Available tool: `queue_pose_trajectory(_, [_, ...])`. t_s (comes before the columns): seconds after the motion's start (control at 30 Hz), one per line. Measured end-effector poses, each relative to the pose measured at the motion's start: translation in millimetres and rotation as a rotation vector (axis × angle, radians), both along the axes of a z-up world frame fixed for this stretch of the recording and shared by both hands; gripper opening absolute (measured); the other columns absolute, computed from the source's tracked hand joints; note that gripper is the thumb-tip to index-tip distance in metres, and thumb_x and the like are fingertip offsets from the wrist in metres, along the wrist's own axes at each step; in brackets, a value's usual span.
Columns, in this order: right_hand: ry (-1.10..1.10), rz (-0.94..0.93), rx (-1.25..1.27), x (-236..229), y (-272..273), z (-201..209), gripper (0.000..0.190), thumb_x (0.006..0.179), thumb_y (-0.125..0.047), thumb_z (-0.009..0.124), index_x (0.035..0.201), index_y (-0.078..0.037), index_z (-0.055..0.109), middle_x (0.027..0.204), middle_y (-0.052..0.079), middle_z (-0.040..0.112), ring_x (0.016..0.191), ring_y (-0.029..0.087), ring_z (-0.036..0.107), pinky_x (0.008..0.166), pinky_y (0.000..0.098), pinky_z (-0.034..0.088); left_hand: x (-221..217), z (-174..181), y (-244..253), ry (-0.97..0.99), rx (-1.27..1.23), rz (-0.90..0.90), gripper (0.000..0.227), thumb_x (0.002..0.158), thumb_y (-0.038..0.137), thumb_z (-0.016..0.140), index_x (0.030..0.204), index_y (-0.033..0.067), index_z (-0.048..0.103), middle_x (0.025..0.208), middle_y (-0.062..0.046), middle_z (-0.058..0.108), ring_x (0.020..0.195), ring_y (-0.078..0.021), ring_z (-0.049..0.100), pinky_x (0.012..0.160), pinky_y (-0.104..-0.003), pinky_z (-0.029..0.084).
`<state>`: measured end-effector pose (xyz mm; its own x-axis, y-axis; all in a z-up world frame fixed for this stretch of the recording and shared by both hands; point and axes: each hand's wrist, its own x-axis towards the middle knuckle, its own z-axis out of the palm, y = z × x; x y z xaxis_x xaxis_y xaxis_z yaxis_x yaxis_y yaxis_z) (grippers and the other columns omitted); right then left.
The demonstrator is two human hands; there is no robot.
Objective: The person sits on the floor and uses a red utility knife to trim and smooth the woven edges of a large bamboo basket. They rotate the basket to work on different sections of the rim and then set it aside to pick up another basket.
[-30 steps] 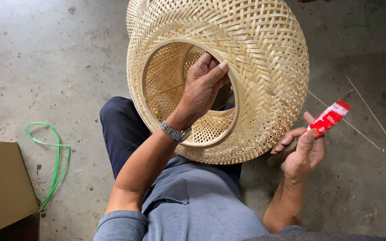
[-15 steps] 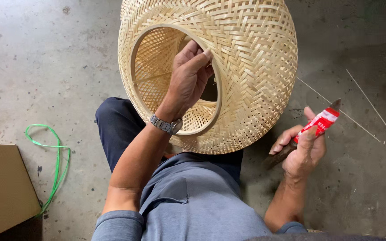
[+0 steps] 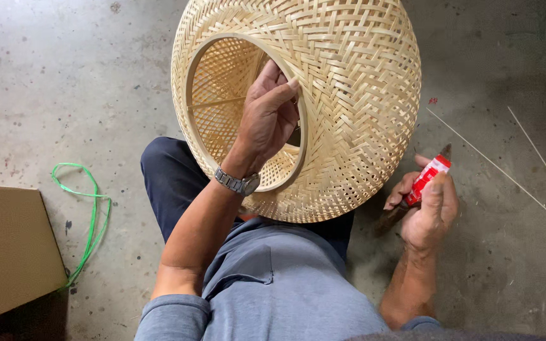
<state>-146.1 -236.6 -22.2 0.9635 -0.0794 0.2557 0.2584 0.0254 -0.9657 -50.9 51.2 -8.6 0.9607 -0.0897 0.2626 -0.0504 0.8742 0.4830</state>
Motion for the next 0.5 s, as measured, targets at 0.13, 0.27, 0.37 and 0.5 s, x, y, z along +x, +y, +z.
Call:
queue_pose_trajectory(0.13, [0.016,0.013,0.019,7,5,-14,0.075,0.11,-0.058,0.049,0.142,0.01,0.048,0.086,0.006,0.053,0.065,0.013,0.051,0.055,0.0312,0.048,-2,-7,0,0.038,-0.05,0.013,0.049,0.107,-0.003,0.048,0.152,-0.0093,0.033,0.139,-0.02,0.058,0.122,-0.0205,0.065,0.107,-0.034,0.058])
queue_pose_trajectory(0.27, [0.059,0.041,0.016,11,2,-16,0.076,0.11,-0.059,0.043,0.148,0.007,0.05,0.086,0.003,0.051,0.065,0.009,0.049,0.055,0.0278,0.048,2,-20,-7,-0.033,-0.037,0.12,0.046,0.111,-0.005,0.056,0.153,-0.0061,0.035,0.135,-0.019,0.06,0.113,-0.0192,0.066,0.098,-0.034,0.058])
queue_pose_trajectory(0.37, [0.022,0.046,-0.207,7,1,1,0.067,0.113,-0.055,0.045,0.133,0.008,0.057,0.085,0.003,0.053,0.067,0.011,0.052,0.058,0.0279,0.05,2,-21,-12,-0.094,0.057,0.2,0.051,0.109,-0.004,0.06,0.152,-0.0019,0.033,0.129,-0.02,0.062,0.109,-0.0208,0.067,0.094,-0.036,0.06])
queue_pose_trajectory(0.5, [0.038,0.026,-0.541,3,9,31,0.048,0.113,-0.041,0.047,0.122,0.002,0.065,0.082,0.004,0.06,0.068,0.012,0.061,0.056,0.0297,0.054,-7,-12,-16,-0.085,0.174,0.325,0.061,0.103,-0.003,0.063,0.154,0.0015,0.029,0.133,-0.019,0.062,0.116,-0.0216,0.069,0.101,-0.036,0.061])
